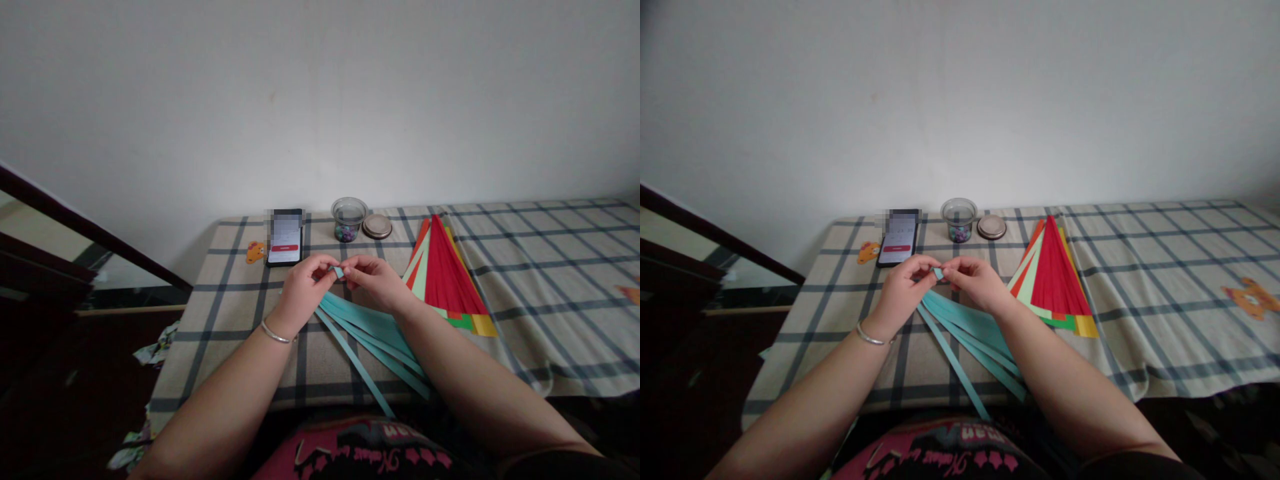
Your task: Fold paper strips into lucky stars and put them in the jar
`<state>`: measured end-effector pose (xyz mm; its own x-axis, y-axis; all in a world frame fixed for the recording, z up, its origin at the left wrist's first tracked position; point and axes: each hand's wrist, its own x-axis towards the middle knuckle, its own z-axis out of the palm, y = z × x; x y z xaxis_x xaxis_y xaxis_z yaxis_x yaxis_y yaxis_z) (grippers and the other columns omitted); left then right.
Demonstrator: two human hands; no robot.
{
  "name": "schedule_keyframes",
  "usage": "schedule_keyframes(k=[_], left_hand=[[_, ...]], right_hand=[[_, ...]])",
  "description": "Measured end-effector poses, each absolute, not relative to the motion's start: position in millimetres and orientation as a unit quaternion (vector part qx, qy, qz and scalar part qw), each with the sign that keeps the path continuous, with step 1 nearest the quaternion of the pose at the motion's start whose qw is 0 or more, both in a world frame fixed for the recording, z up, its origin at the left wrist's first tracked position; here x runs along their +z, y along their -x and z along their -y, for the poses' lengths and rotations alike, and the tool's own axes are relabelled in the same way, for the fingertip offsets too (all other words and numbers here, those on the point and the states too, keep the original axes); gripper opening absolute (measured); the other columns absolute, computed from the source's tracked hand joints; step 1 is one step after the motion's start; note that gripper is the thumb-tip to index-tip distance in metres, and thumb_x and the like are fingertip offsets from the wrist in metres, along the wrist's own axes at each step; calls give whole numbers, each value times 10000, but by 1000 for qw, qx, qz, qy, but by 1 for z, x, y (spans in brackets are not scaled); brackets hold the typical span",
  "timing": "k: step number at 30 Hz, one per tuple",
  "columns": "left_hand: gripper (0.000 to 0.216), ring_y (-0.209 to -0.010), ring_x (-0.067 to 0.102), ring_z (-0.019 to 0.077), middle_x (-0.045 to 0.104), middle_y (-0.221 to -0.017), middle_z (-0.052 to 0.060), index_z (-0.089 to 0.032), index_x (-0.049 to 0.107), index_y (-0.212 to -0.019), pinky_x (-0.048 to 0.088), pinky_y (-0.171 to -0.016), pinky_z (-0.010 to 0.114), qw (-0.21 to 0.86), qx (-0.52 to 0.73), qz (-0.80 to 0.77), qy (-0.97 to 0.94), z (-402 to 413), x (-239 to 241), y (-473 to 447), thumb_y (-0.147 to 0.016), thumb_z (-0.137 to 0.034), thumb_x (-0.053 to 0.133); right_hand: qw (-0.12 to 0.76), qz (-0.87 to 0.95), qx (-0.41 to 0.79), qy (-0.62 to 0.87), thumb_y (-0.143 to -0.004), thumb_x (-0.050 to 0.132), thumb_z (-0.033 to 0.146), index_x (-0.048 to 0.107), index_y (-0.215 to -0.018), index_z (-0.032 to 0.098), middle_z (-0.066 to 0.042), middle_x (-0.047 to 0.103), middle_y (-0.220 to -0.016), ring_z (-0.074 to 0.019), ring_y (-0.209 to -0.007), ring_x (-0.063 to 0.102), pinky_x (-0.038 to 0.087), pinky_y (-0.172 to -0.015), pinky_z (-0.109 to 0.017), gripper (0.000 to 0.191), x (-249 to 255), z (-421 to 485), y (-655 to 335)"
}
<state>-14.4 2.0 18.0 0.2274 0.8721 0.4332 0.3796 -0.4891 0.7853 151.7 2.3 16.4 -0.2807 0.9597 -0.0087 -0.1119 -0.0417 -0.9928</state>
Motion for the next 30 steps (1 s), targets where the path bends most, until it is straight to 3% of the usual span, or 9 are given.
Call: schedule_keyframes(k=[10, 17, 27, 30], left_hand=[[117, -698, 629, 115, 676, -793, -1, -197, 644, -914, 510, -644, 221, 286, 449, -406, -743, -2, 16, 14, -803, -160, 631], [156, -678, 656, 119, 698, -896, 44, -183, 602, -990, 537, -578, 220, 373, 465, -400, -696, -2, 13, 11, -868, -274, 574], [162, -562, 554, 88, 548, -641, -38, -183, 575, -1015, 449, -531, 192, 454, 478, -409, -631, 1, 21, 12, -882, -235, 497], [173, -616, 572, 102, 577, -714, -13, -183, 576, -1020, 460, -559, 206, 421, 470, -427, -648, 2, 23, 12, -890, -265, 497]], right_hand=[[446, 559, 567, 408, -684, 691, 558, 560, -657, 180, 41, 507, -564, -91, -534, 452, 359, -538, -245, 401, 16, -4, -152], [481, 535, 548, 427, -670, 704, 512, 535, -694, 191, 46, 525, -567, -93, -522, 472, 384, -531, -246, 363, 16, -4, -151], [513, 481, 570, 425, -674, 694, 516, 493, -704, 195, 37, 582, -580, -84, -507, 501, 392, -516, -225, 380, 19, -3, -154], [502, 509, 558, 421, -695, 682, 456, 492, -691, 196, 39, 566, -578, -90, -517, 504, 394, -517, -229, 322, 17, -3, -153]])
